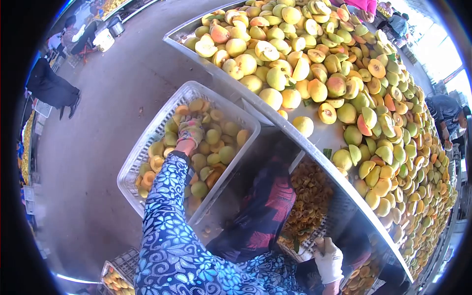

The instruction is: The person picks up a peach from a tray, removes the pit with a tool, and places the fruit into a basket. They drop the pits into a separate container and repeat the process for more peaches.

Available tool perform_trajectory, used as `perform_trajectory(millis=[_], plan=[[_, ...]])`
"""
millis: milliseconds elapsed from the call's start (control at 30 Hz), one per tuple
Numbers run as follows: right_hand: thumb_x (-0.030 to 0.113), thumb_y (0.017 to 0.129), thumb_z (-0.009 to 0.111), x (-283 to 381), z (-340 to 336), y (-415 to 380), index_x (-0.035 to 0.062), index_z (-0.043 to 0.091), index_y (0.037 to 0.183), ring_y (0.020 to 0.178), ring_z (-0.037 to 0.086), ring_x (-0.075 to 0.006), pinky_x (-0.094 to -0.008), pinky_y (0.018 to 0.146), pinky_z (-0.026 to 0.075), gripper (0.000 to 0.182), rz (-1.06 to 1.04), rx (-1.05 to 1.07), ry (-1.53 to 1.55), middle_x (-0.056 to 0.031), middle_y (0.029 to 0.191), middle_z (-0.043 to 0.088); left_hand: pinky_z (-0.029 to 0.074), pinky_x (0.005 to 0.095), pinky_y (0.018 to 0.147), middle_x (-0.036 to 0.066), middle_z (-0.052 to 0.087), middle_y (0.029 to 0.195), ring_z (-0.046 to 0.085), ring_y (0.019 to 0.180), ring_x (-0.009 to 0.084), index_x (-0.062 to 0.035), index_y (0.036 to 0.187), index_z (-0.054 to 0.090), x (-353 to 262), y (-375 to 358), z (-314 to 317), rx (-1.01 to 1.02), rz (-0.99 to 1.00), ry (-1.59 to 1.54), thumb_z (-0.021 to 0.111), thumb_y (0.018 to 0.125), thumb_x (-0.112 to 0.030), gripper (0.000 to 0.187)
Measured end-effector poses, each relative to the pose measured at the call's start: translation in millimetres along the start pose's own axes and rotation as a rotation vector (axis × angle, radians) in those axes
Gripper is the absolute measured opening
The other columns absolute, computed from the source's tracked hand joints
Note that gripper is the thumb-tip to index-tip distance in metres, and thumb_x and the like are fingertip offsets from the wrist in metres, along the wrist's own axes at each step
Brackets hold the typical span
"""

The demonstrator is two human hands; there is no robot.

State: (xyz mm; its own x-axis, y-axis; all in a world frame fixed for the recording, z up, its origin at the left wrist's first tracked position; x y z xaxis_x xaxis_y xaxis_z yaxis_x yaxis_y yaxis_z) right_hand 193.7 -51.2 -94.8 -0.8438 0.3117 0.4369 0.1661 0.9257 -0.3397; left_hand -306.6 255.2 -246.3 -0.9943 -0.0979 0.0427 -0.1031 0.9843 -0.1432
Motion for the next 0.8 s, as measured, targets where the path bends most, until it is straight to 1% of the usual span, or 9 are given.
perform_trajectory(millis=[67,133,200,267,333,433,500,667,800], plan=[[0.004,0.076,0.069,7.0,-4.7,-0.5,0.0027,0.058,0.093,0.074,0.069,-0.0303,-0.0355,0.067,0.052,0.02,-0.034,-0.021,-0.004,-0.0152,0.08,0.068,0.026,0.0437,0.116,0.012,0.045,0.149,0.041,0.138,0.0292,-0.0112,0.147,0.042,-8.1,-0.8,-14.1,-0.084,-0.01,-0.007,0.048,0.094,-0.032,0.057],[0.003,0.076,0.068,4.2,-6.8,-2.6,0.0024,0.059,0.094,0.075,0.07,-0.0285,-0.0342,0.069,0.052,0.02,-0.026,-0.013,-0.038,-0.0148,0.081,0.068,0.026,0.0437,0.116,0.013,0.043,0.15,0.045,0.135,0.0313,-0.0105,0.148,0.039,-20.8,-13.7,-44.0,0.214,-0.229,-0.159,0.047,0.095,-0.032,0.058],[-0.002,0.076,0.066,1.6,-6.4,-3.8,0.0021,0.059,0.096,0.076,0.07,-0.0223,-0.0318,0.071,0.052,0.022,-0.032,-0.024,0.019,-0.0127,0.081,0.069,0.029,0.0443,0.115,0.016,0.041,0.15,0.048,0.132,0.033,-0.0106,0.148,0.04,-18.8,-7.7,-7.2,0.061,-0.158,-0.075,0.046,0.096,-0.033,0.056],[0.003,0.075,0.07,-9.2,-2.0,-3.1,0.0045,0.059,0.09,0.08,0.07,-0.0309,-0.0356,0.069,0.053,0.019,0.002,-0.039,0.179,-0.0138,0.084,0.07,0.034,0.0439,0.112,0.017,0.045,0.147,0.046,0.133,0.0329,-0.0125,0.146,0.044,-10.8,-20.3,4.4,0.045,-0.176,-0.264,0.047,0.096,-0.036,0.054],[0.0,0.074,0.069,-0.7,-4.7,0.7,0.0025,0.058,0.09,0.081,0.072,-0.0278,-0.0336,0.069,0.053,0.02,0.012,-0.01,0.142,-0.0135,0.085,0.07,0.039,0.0428,0.109,0.018,0.048,0.143,0.047,0.132,0.0332,-0.0135,0.141,0.051,10.8,-47.8,7.1,0.039,-0.112,-0.244,0.053,0.095,-0.033,0.05],[-0.001,0.075,0.066,17.4,-8.1,13.7,0.0023,0.059,0.091,0.075,0.068,-0.0334,-0.036,0.066,0.052,0.018,-0.07,-0.002,0.127,-0.0158,0.081,0.066,0.039,0.0431,0.108,0.018,0.052,0.138,0.049,0.127,0.0357,-0.0091,0.128,0.06,36.9,-93.3,-22.3,-0.2,0.204,-0.473,0.059,0.092,-0.02,0.038],[0.0,0.075,0.067,54.7,-21.7,31.3,0.003,0.059,0.092,0.074,0.067,-0.0348,-0.0371,0.066,0.052,0.019,-0.147,0.005,0.074,-0.0158,0.08,0.065,0.039,0.0424,0.108,0.019,0.055,0.135,0.049,0.127,0.0357,-0.0072,0.125,0.062,84.9,-110.2,-24.5,-0.261,0.032,-0.578,0.057,0.093,-0.019,0.034],[0.006,0.075,0.071,178.0,-39.8,85.0,0.0081,0.061,0.1,0.08,0.063,-0.0369,-0.0414,0.07,0.051,0.027,-0.515,-0.065,0.02,-0.0158,0.085,0.063,0.042,0.0438,0.104,0.02,0.057,0.132,0.054,0.122,0.0334,-0.0094,0.128,0.06,157.2,-101.7,-32.5,-0.632,-0.248,-0.068,0.06,0.091,-0.028,0.041],[0.02,0.077,0.071,275.0,15.7,133.7,0.0071,0.059,0.095,0.088,0.062,-0.0363,-0.0426,0.078,0.05,0.025,-0.836,0.164,-0.036,-0.0147,0.088,0.062,0.044,0.044,0.102,0.018,0.06,0.129,0.056,0.12,0.0349,-0.0101,0.132,0.057,187.7,-69.3,-7.1,-0.248,-0.499,-0.214,0.062,0.089,-0.031,0.048]])
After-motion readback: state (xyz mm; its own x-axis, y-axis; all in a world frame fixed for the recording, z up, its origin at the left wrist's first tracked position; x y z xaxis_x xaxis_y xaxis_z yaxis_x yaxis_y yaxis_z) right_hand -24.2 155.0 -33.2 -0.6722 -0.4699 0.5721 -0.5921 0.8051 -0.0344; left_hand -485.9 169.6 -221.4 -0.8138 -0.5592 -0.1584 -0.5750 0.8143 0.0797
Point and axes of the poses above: each hand's wrist, its own y-axis towards the middle knuckle, its own z-axis out of the palm, x = y × z, the point moved 7 cm from there along y, towards the middle knuckle
